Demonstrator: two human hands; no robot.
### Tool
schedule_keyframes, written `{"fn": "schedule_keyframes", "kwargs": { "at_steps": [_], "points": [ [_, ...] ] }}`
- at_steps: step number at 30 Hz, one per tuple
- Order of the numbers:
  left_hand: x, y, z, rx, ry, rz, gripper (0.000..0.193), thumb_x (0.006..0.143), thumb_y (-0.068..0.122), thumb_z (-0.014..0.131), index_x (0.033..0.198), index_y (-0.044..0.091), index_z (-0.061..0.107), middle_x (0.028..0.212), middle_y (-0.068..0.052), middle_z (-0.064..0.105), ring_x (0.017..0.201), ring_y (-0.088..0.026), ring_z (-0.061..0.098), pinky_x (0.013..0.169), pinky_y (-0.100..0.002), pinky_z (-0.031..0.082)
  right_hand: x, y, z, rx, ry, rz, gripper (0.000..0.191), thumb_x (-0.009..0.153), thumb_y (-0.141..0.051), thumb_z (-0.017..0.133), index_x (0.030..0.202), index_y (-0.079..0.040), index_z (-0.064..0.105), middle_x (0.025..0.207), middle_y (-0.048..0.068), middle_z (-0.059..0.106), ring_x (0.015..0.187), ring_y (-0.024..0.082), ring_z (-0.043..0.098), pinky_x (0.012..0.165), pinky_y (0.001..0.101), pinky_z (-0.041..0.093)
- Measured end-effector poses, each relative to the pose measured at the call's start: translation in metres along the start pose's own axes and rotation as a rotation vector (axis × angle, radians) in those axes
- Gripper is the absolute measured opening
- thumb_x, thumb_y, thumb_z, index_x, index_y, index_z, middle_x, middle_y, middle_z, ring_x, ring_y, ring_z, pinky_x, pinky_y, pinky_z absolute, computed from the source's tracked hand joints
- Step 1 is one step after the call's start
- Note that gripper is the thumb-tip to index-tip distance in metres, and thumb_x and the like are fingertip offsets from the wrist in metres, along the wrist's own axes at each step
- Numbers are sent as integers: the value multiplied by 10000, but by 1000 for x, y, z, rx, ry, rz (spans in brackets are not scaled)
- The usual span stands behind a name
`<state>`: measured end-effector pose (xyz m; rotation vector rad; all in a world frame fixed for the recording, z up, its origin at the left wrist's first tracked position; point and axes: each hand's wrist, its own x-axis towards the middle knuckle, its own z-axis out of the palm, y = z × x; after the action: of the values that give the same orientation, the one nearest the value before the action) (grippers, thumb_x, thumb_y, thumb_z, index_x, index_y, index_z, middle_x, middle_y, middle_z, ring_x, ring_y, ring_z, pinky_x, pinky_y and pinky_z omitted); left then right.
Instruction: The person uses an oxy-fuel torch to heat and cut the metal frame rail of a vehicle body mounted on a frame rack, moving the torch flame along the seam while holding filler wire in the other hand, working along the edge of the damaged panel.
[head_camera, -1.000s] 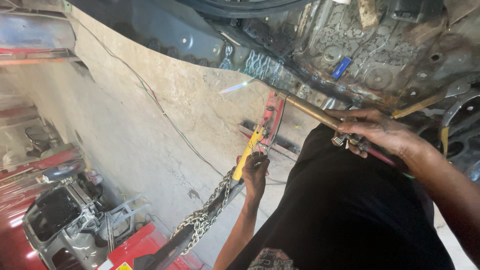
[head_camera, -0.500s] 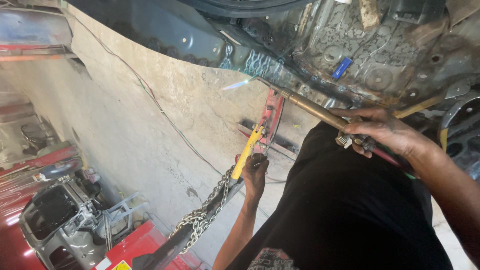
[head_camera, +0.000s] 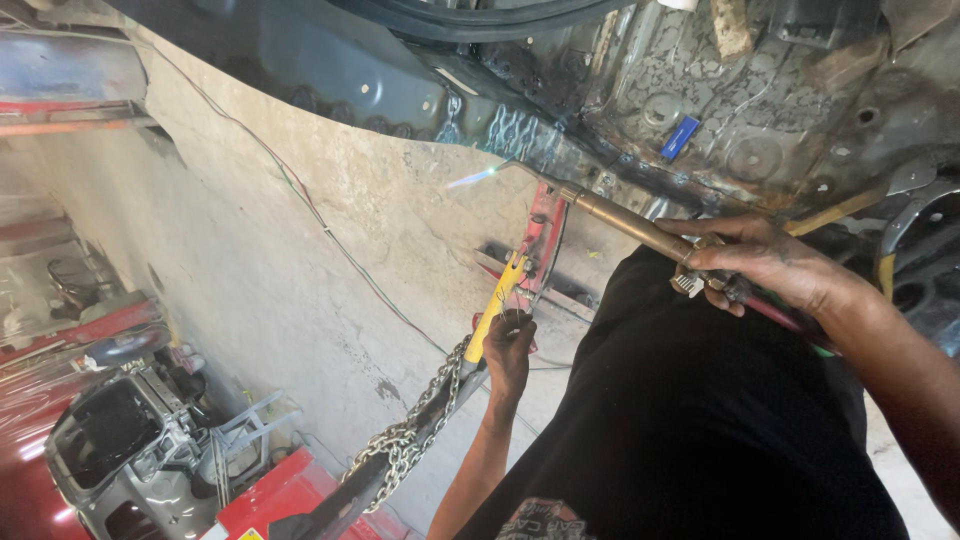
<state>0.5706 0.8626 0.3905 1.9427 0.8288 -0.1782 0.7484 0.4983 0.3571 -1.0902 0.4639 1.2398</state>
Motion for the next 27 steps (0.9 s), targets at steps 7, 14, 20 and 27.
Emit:
{"fn": "schedule_keyframes", "kwargs": {
  "at_steps": [7,14,20,27],
  "points": [
    [1,-7,-4,79,8,78,169,880,40,720,1026,-43,712,983,-89,704,798,-134,677,719,-286,565,-18,-13,15,-373,204,51,788,706,-648,696,1341,-181,691,1333,184,684,1347,367,551,1117,621,374],
    [1,-9,-1,76,33,40,181,884,50,721,1045,-30,698,905,-87,722,769,-126,656,690,-289,552,-31,-24,15,-348,209,22,763,662,-635,705,1287,-196,728,1280,176,734,1286,353,619,1069,588,447],
    [3,-8,1,54,33,-6,181,871,47,715,1037,-22,690,893,-77,722,744,-132,646,650,-293,534,-30,-22,8,-147,4,-40,552,915,-399,723,1436,-218,702,1160,277,773,1021,487,636,769,613,551],
    [3,-12,0,64,29,45,174,874,45,722,1031,-26,696,908,-90,725,764,-131,655,664,-284,541,-27,-21,12,-210,51,-151,563,868,-503,618,1279,-132,720,1075,93,779,971,194,717,812,331,577]
  ]
}}
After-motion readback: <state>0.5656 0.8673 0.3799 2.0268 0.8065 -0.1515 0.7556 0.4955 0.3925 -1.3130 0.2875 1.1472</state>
